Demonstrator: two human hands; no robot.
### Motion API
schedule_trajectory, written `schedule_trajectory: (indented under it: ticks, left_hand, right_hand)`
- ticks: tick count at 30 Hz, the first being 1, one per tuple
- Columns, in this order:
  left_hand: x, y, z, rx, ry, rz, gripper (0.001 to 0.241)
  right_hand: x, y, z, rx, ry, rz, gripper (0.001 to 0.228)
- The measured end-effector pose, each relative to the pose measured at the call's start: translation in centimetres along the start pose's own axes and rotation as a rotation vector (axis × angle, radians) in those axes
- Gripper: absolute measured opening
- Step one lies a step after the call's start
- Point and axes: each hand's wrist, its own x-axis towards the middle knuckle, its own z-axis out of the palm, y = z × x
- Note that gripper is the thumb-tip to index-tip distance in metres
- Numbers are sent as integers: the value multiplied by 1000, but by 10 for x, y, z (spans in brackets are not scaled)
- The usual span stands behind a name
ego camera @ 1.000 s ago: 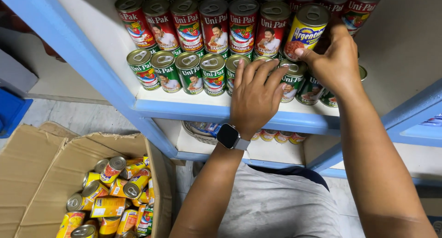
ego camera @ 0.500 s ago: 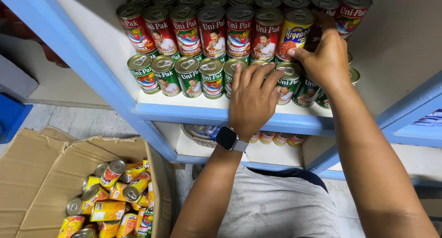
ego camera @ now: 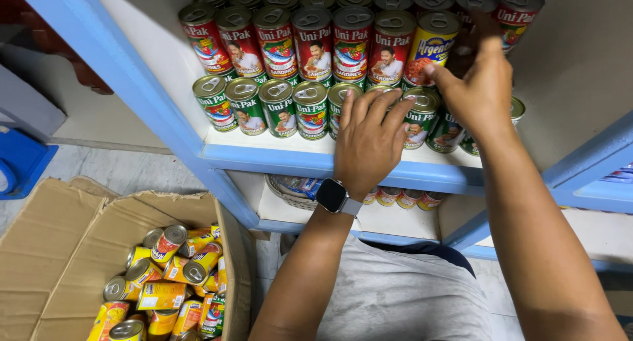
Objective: Transferring canned goods from a cardboard box onto lower storage shelves.
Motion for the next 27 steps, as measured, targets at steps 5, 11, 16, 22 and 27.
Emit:
schedule_trajectory:
  ticks: [5, 11, 16, 22, 27]
  left_hand:
    - [0, 3, -3, -3, 46, -7, 39]
    - [-16, -29, -28, -213, 281, -133, 43]
    - [-66, -77, -115, -291, 361, -172, 38]
    - [-188, -120, -225, -19, 364, -456, 25]
    - [-318, -149, -221, 174, 52, -976, 38]
  right_hand:
    - [-41, -52, -13, 214, 153, -174, 63]
    - [-170, -74, 15, 390, 197, -347, 49]
    - [-267, -98, 42, 353, -150, -397, 37]
    - [-310, -132, 72, 460, -675, -457, 41]
    - [-320, -128, 78, 266, -681, -438, 26]
